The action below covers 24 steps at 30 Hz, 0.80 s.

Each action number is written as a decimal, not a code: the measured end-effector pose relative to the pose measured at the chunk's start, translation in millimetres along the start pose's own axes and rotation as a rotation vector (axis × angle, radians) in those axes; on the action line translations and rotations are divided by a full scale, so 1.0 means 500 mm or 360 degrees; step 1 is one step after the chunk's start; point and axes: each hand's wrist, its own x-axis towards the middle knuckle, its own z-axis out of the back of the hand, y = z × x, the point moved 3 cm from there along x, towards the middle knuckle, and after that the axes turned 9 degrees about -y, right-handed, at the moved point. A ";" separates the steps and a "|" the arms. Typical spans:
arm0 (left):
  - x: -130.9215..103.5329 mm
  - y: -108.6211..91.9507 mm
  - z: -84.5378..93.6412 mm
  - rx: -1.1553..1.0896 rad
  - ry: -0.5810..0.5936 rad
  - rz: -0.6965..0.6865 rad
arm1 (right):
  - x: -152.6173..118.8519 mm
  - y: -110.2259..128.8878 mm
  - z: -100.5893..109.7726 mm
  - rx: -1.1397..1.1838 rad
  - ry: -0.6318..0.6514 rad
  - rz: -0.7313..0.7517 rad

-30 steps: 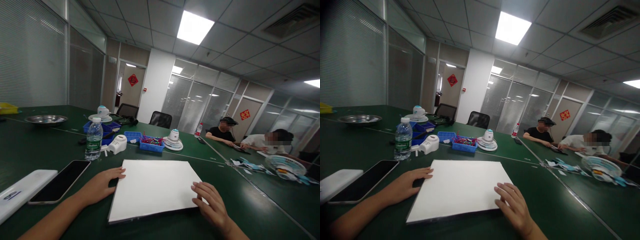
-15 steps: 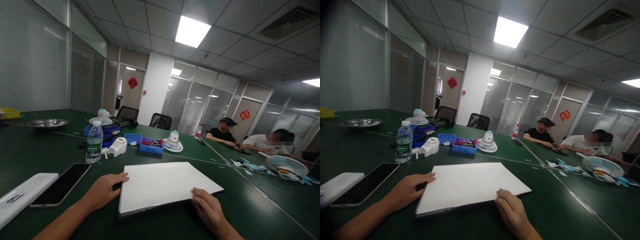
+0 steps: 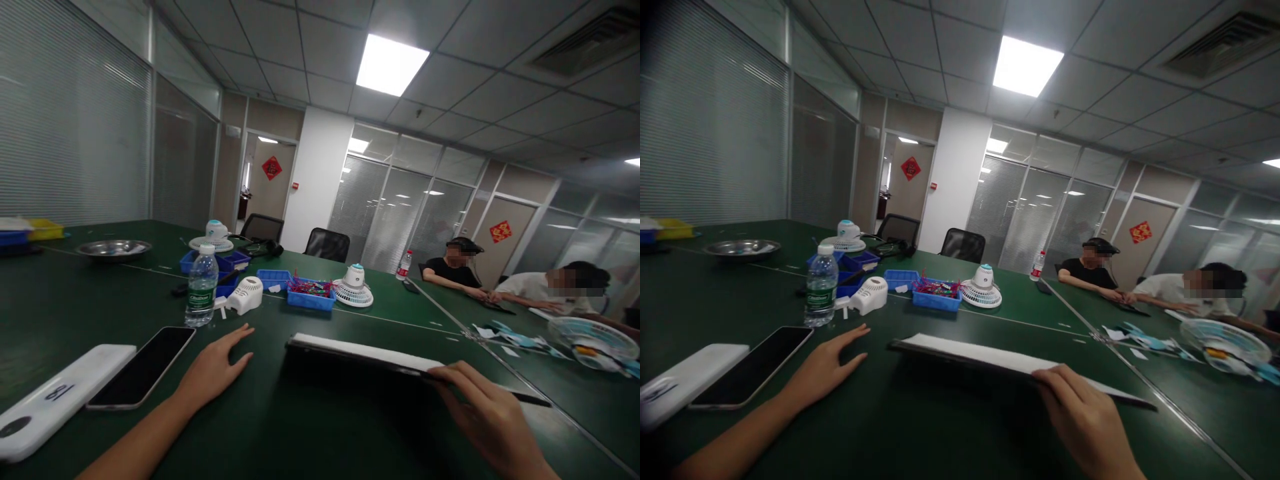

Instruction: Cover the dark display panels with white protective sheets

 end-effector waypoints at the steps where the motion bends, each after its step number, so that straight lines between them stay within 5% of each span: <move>1: 0.000 0.001 0.002 0.0006 0.0008 0.0026 | 0.003 -0.009 0.014 -0.0057 0.0040 -0.0012; 10: 0.002 -0.025 0.002 0.0083 0.0123 0.0057 | -0.013 -0.156 0.098 -0.0452 0.0340 -0.0112; 15: 0.008 0.000 -0.018 0.0041 0.0110 0.0021 | -0.040 -0.237 0.103 -0.0623 0.0742 -0.0475; 19: 0.009 0.007 -0.025 0.0036 0.0113 0.0005 | -0.043 -0.260 0.096 -0.0738 0.1000 -0.0753; 24: 0.005 0.000 -0.016 0.0040 0.0133 0.0011 | -0.047 -0.271 0.086 -0.0810 0.1084 -0.0758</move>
